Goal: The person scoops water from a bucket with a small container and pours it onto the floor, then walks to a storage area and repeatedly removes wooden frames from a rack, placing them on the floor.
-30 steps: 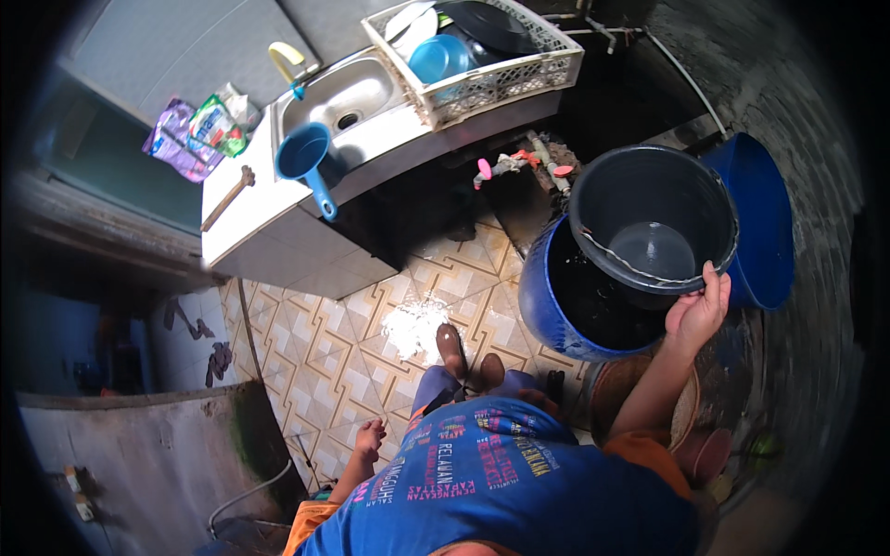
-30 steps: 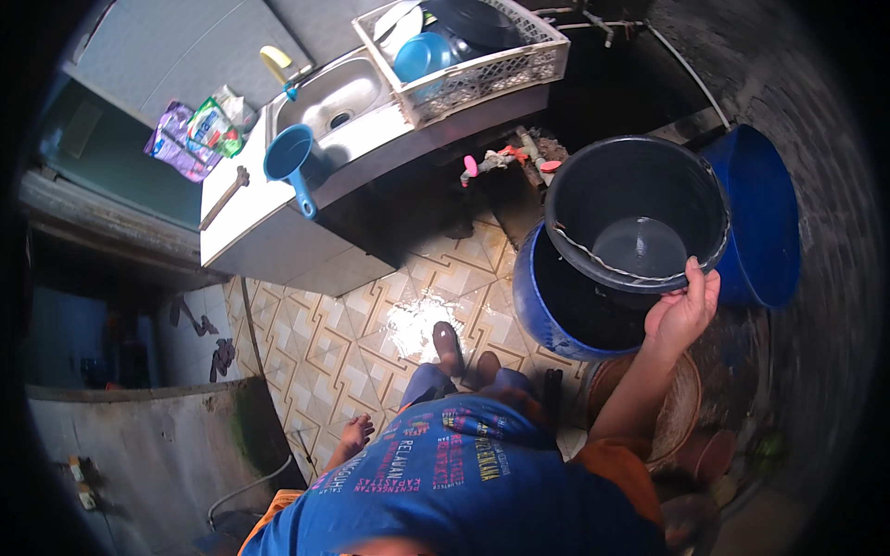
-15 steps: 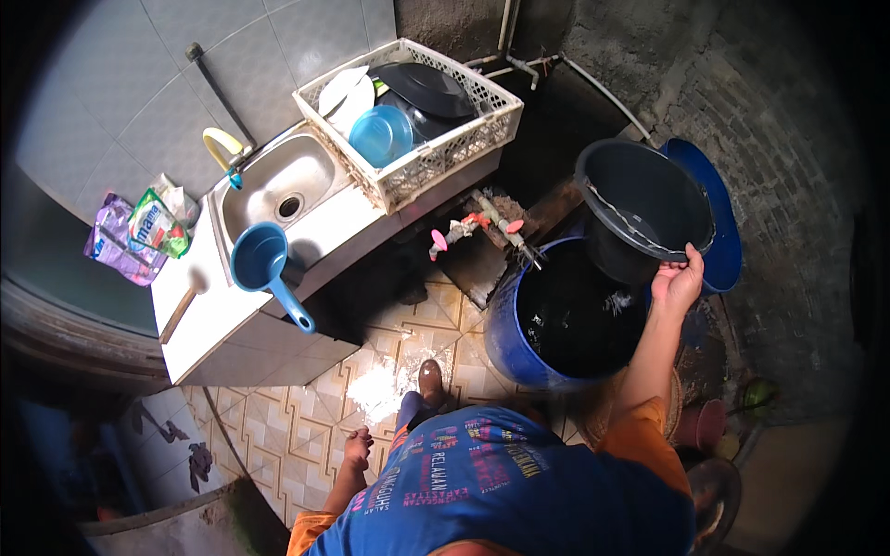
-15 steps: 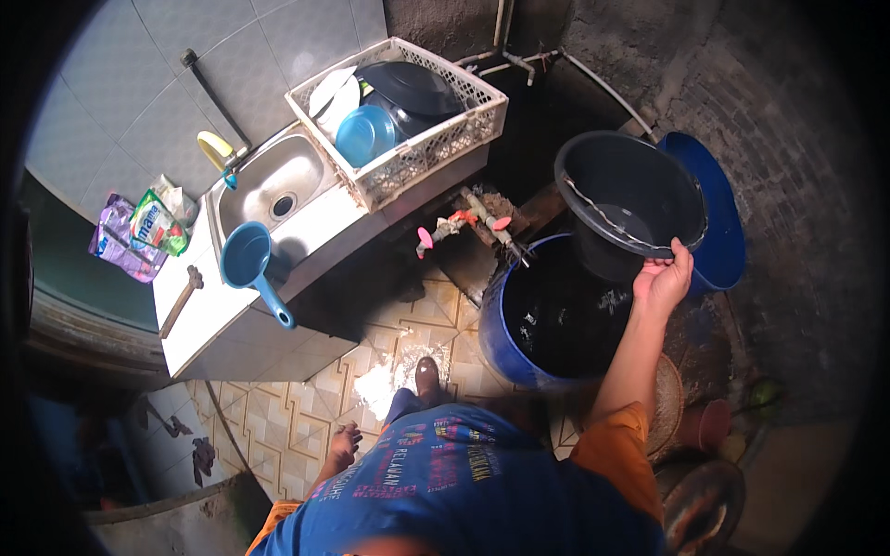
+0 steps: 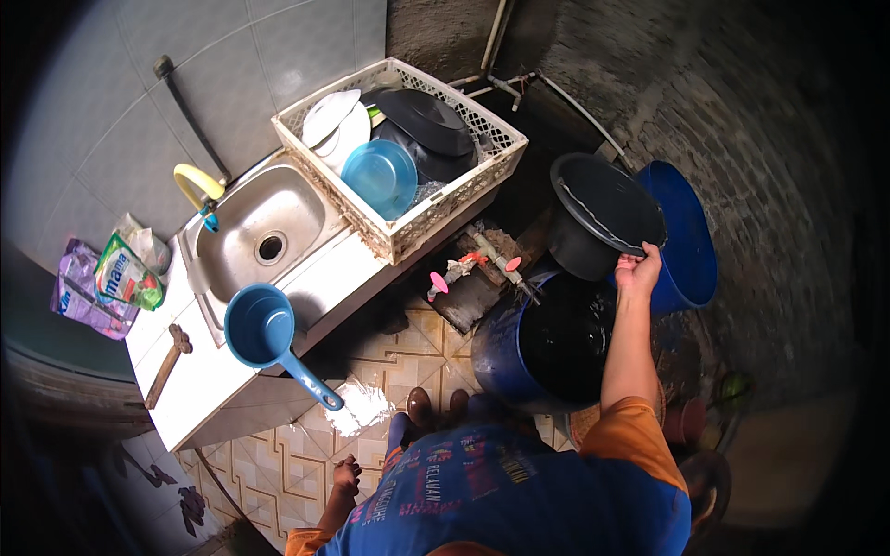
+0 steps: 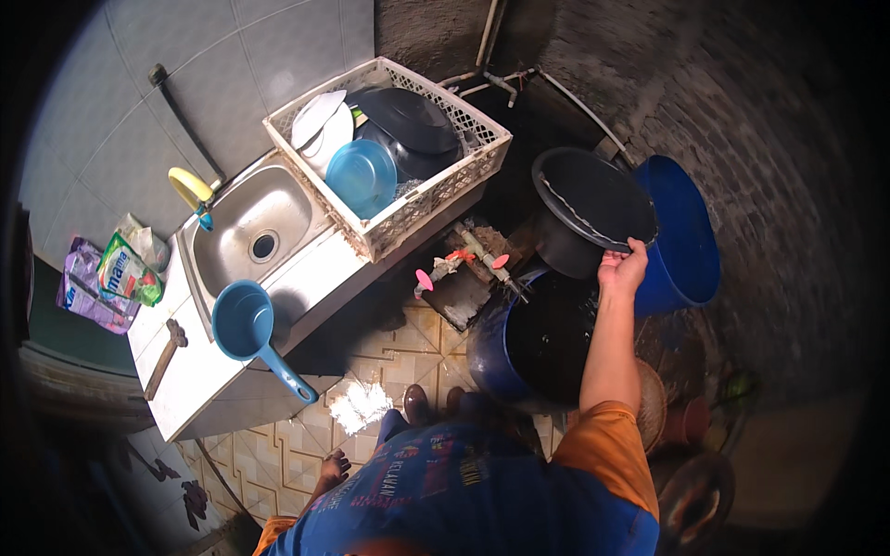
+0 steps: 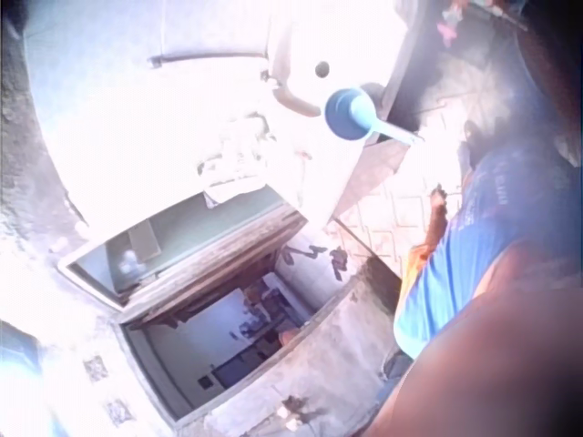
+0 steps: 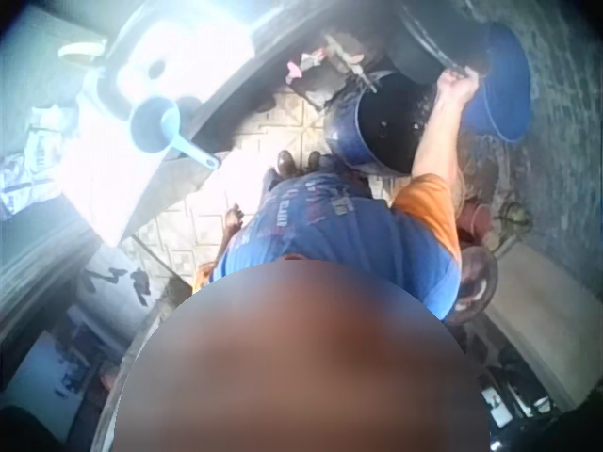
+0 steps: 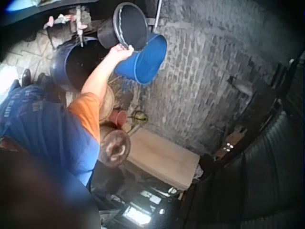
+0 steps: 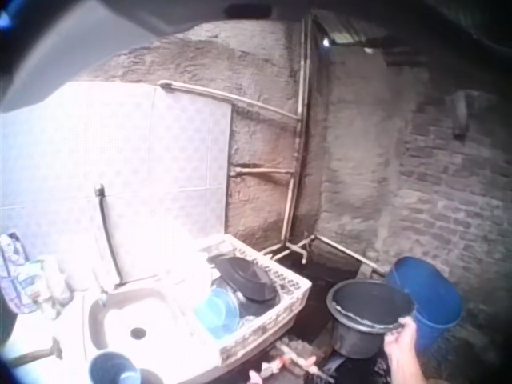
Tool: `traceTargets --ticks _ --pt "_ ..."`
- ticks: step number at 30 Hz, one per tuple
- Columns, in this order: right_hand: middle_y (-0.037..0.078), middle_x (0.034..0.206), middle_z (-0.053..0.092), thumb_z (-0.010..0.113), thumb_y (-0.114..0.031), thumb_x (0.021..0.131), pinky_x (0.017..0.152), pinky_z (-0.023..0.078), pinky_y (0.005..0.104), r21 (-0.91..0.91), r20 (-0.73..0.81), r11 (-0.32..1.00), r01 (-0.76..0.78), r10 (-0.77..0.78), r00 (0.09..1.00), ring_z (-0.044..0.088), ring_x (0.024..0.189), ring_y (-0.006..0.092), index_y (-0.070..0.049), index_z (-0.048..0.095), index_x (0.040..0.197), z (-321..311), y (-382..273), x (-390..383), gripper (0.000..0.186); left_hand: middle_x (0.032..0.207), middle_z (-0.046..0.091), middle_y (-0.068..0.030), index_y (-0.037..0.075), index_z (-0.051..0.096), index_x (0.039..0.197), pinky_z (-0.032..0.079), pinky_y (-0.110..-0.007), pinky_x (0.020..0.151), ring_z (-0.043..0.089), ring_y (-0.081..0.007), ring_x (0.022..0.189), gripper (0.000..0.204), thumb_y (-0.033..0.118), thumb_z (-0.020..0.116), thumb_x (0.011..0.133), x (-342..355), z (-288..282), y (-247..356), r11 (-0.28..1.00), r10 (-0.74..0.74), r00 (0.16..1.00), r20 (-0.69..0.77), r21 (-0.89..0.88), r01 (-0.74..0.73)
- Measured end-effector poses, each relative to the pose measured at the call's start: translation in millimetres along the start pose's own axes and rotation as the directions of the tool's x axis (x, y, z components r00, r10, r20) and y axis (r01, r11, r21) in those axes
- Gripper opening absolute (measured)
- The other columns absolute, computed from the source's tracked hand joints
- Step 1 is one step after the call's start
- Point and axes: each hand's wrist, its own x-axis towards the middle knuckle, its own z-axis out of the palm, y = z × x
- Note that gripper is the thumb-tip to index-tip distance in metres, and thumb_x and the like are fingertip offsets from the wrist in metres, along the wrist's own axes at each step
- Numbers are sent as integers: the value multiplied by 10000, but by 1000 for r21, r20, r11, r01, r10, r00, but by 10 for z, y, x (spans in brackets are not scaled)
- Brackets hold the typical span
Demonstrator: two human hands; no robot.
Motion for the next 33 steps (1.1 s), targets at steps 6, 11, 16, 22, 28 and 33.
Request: traceTargets --ticks 6,11,16,22,28,33 --pt "65 745 592 569 -14 719 596 479 280 23 -66 996 -83 84 994 562 598 161 -58 539 778 -68 399 392 79 1207 571 -110 111 494 1178 348 -480 893 546 -283 1112 468 443 574 859 -138 9 200 992 117 992 44 43 -119" --pt "60 730 571 558 -25 712 555 463 279 56 -183 986 -158 166 969 556 594 162 -58 533 786 -222 799 873 85 1204 578 -98 115 508 1172 368 -463 875 552 -267 1115 434 402 560 851 -442 89 330 981 196 980 -41 16 -195" --pt "67 760 573 549 -26 707 531 449 305 85 -217 976 -199 213 953 560 605 194 -56 535 833 -498 1170 1312 130 1106 617 -128 65 534 1162 444 -445 805 611 -284 988 424 374 557 871 -562 44 162 954 270 957 -103 166 -250" --pt "80 779 601 553 -44 697 588 473 303 75 -201 961 -266 276 940 592 651 208 -58 550 803 -840 1493 1645 107 1017 661 -173 -7 583 1109 492 -362 804 637 -242 911 463 403 551 897 -544 -53 -168 968 183 959 -215 211 -137" --pt "84 852 607 559 -44 687 652 487 334 178 -244 932 -315 352 904 604 747 236 -47 556 865 -1075 1690 1742 178 1038 660 -169 -4 590 1117 484 -350 822 621 -231 962 485 422 596 886 -688 72 -156 978 205 953 -225 84 -190" --pt "105 941 613 557 -43 684 819 509 391 208 -260 906 -370 416 871 616 861 270 -11 565 920 -1324 1798 1805 238 1105 623 -212 -35 547 1161 485 -392 863 604 -295 1022 510 397 588 893 -840 188 96 967 242 957 -157 115 -226"
